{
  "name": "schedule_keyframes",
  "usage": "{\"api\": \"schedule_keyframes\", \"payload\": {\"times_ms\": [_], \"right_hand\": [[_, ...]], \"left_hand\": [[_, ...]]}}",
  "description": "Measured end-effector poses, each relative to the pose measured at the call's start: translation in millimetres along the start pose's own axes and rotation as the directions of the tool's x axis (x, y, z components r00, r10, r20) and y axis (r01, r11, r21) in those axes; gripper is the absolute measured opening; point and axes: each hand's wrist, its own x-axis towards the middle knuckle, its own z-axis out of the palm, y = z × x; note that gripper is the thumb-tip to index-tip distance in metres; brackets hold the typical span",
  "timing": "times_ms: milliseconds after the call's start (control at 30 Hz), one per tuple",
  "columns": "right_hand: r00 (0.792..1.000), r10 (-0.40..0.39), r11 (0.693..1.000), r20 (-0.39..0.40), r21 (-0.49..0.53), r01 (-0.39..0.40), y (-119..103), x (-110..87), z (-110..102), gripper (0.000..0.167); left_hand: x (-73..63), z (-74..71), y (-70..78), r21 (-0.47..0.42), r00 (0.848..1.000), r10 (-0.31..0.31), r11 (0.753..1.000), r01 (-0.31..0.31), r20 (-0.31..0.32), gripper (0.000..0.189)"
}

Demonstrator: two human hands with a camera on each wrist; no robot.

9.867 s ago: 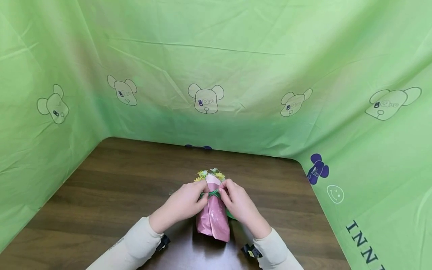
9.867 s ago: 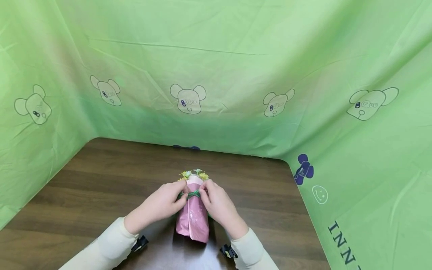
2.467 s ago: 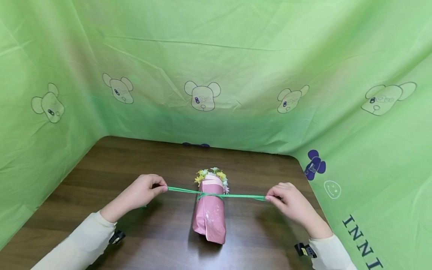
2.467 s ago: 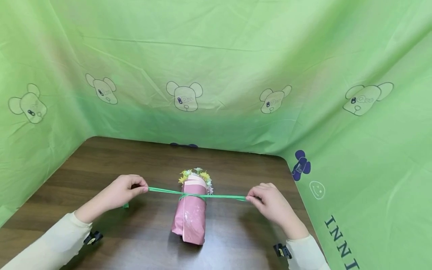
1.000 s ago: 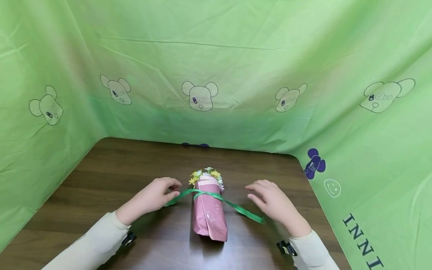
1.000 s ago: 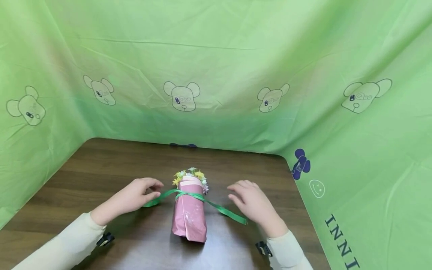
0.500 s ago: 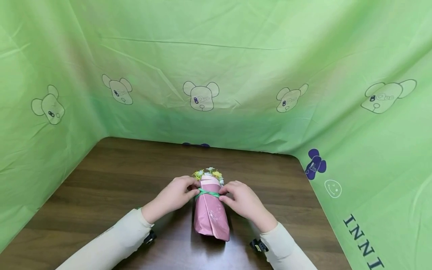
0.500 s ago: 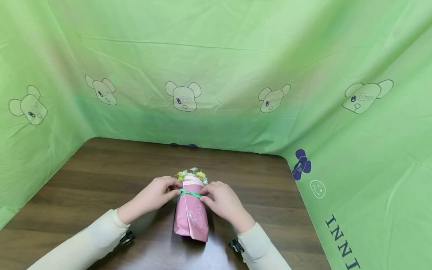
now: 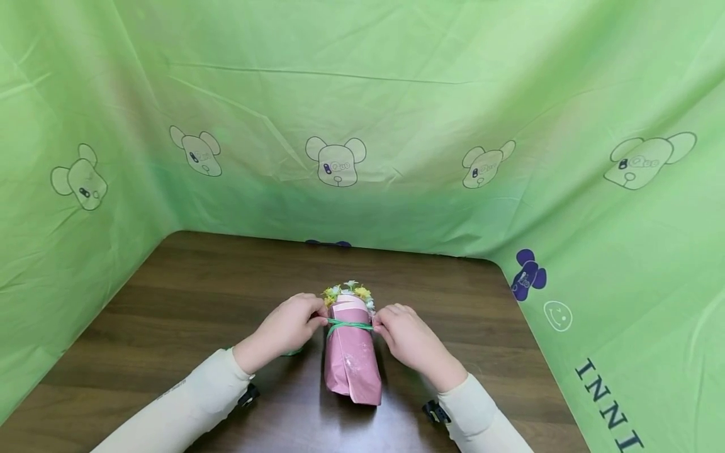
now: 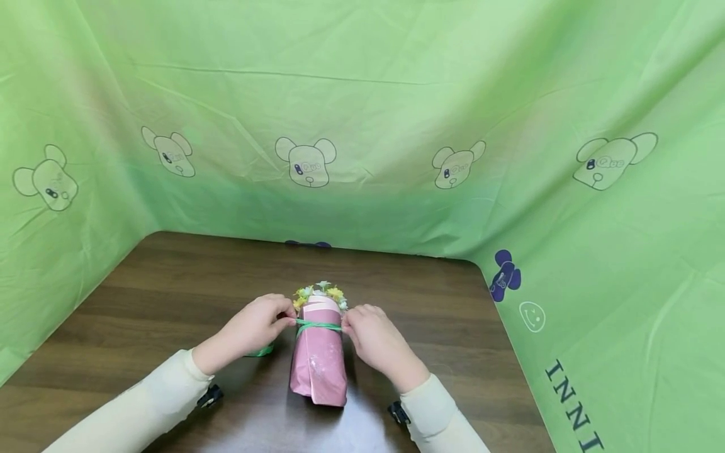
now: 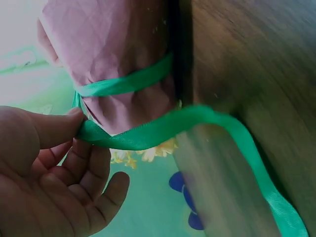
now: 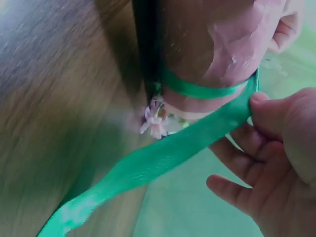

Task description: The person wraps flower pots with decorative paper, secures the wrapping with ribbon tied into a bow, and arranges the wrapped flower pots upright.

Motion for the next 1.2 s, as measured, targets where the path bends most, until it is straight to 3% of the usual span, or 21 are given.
{"api": "schedule_keyframes", "payload": {"times_ms": [133,267,367,567,800,867,1033,1200], "right_hand": [[1.000,0.021,0.997,0.023,0.070,-0.022,1.2,-1.9,-0.5,0.007],[0.999,0.040,0.984,0.021,0.170,-0.043,0.8,-2.0,-2.0,0.005],[1.000,0.013,0.973,0.018,0.231,-0.017,1.1,-1.0,-2.2,0.016],[0.997,-0.057,0.978,0.043,0.204,0.047,-3.2,1.9,4.6,0.034],[0.995,0.052,0.995,0.082,0.079,-0.059,-19.5,6.3,8.4,0.036],[0.993,0.065,0.996,0.103,0.055,-0.071,-23.3,8.1,7.1,0.037],[0.986,0.085,0.989,0.147,0.109,-0.102,-27.9,9.2,2.8,0.049],[0.976,0.170,0.970,0.138,0.149,-0.190,-30.4,9.1,8.7,0.052]], "left_hand": [[-2.2,1.8,-6.2,-0.018,1.000,-0.003,1.000,0.003,0.024,0.021],[-2.8,3.0,-8.4,-0.105,1.000,0.017,0.994,-0.015,0.012,0.019],[-2.8,3.5,-7.9,-0.180,1.000,0.030,0.983,-0.030,0.000,0.017],[-3.6,6.1,-3.1,-0.252,0.998,0.056,0.966,-0.050,0.019,0.013],[-8.1,7.2,3.4,-0.268,0.994,0.064,0.963,-0.037,0.090,0.015],[-9.3,8.5,5.1,-0.258,0.995,0.068,0.965,-0.047,0.075,0.014],[-12.0,13.9,8.8,-0.194,0.996,0.087,0.978,-0.083,0.010,0.014],[-15.4,17.6,10.5,-0.159,0.998,0.062,0.985,-0.061,-0.002,0.014]]}}
